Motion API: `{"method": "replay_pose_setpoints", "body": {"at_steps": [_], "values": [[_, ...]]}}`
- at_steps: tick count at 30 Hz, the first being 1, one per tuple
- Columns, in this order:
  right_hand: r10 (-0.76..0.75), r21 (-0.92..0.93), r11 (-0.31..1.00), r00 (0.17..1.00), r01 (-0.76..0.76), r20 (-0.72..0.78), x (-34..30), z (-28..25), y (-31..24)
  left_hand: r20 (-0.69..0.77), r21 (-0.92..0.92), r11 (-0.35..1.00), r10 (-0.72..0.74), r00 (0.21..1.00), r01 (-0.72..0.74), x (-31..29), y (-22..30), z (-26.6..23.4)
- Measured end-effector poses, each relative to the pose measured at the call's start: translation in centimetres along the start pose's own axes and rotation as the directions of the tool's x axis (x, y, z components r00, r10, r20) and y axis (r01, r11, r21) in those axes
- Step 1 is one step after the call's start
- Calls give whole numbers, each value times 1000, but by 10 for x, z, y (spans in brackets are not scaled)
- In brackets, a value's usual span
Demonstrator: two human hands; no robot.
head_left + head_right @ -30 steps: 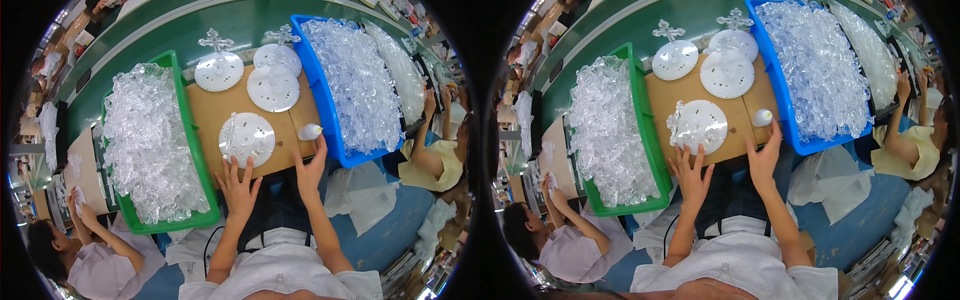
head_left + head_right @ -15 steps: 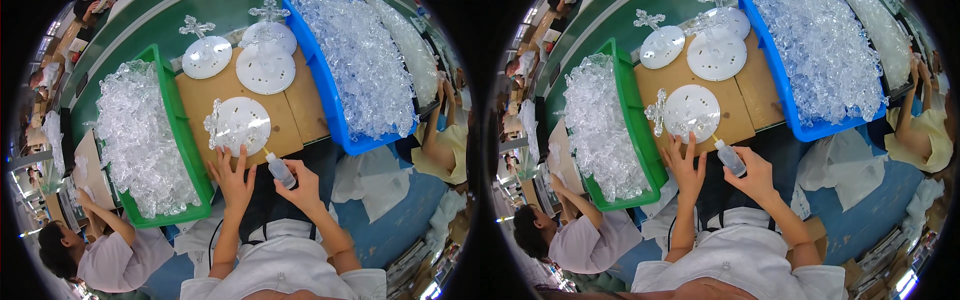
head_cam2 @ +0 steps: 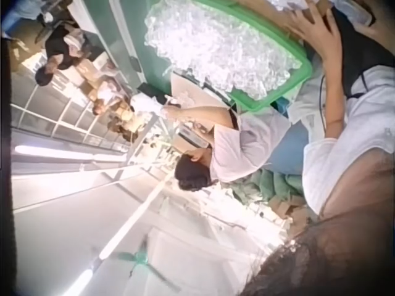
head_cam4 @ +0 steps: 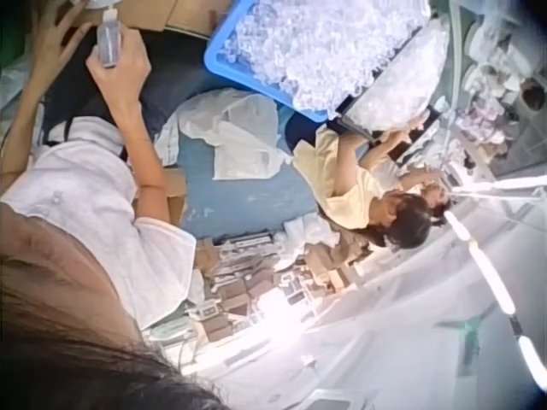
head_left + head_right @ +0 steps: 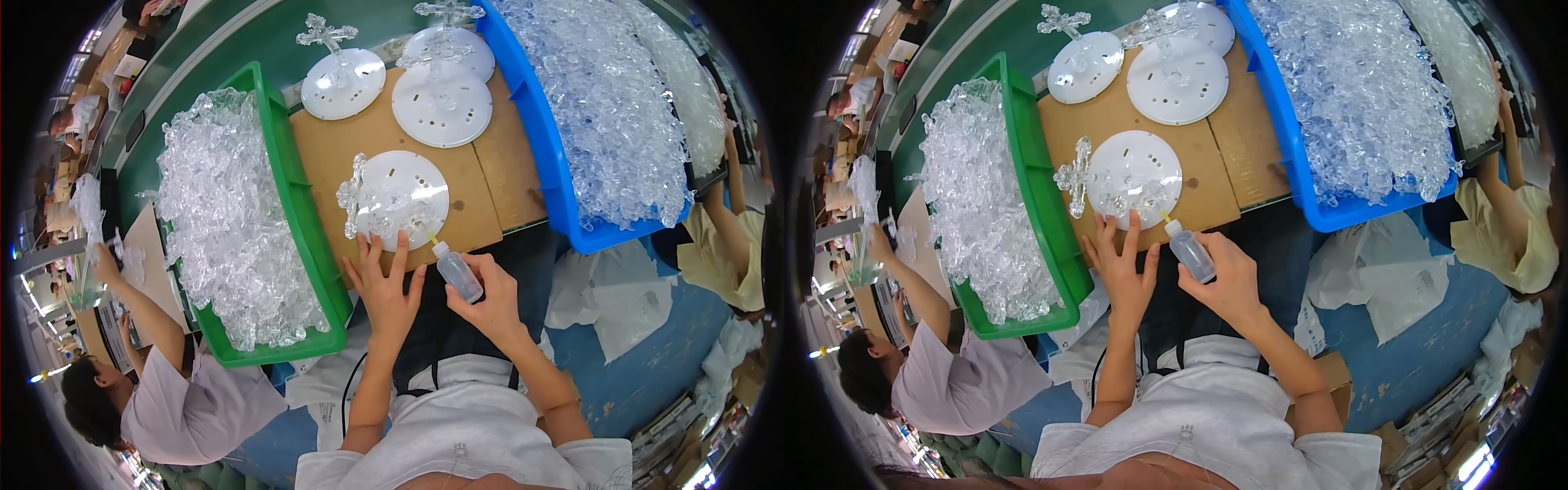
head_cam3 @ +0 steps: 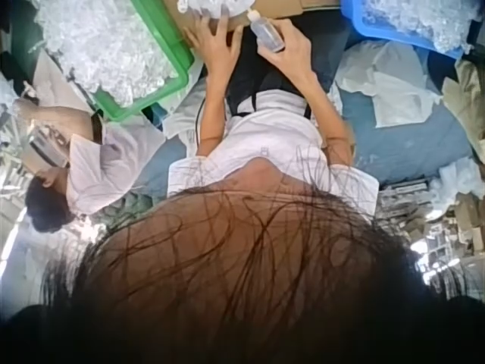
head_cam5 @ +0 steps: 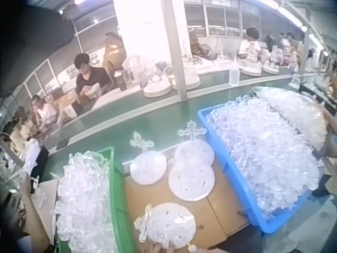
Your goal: Gluing decorative plastic components onto circular white bases on an assembly line.
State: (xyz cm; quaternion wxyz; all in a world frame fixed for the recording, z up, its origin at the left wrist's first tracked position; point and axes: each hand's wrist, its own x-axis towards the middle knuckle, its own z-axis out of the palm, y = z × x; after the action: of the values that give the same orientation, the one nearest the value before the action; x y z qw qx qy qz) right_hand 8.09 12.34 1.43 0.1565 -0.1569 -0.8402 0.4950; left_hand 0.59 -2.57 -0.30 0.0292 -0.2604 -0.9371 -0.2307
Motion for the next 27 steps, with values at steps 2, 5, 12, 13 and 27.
{"method": "replay_pose_setpoints", "body": {"at_steps": [2, 5, 12, 13, 27], "values": [[45, 10, 999, 999, -45, 3, 1, -2, -2, 2, 9, 1000, 2, 1000, -2, 0, 1, 1], [72, 23, 997, 997, -73, 11, 1, -4, -1, 11, 27, 1000, -1, 1000, 0, 2, 5, 4], [90, -15, 996, 996, -90, -6, 8, -20, 9, -16, 85, 996, -25, 1000, 26, 11, 31, 16], [92, -14, 996, 996, -92, 3, 9, -22, 9, -16, 90, 996, -26, 1000, 27, 12, 32, 17], [95, 17, 995, 995, -95, 22, 5, -22, 9, -23, 62, 998, -17, 1000, 18, 11, 36, 17]]}}
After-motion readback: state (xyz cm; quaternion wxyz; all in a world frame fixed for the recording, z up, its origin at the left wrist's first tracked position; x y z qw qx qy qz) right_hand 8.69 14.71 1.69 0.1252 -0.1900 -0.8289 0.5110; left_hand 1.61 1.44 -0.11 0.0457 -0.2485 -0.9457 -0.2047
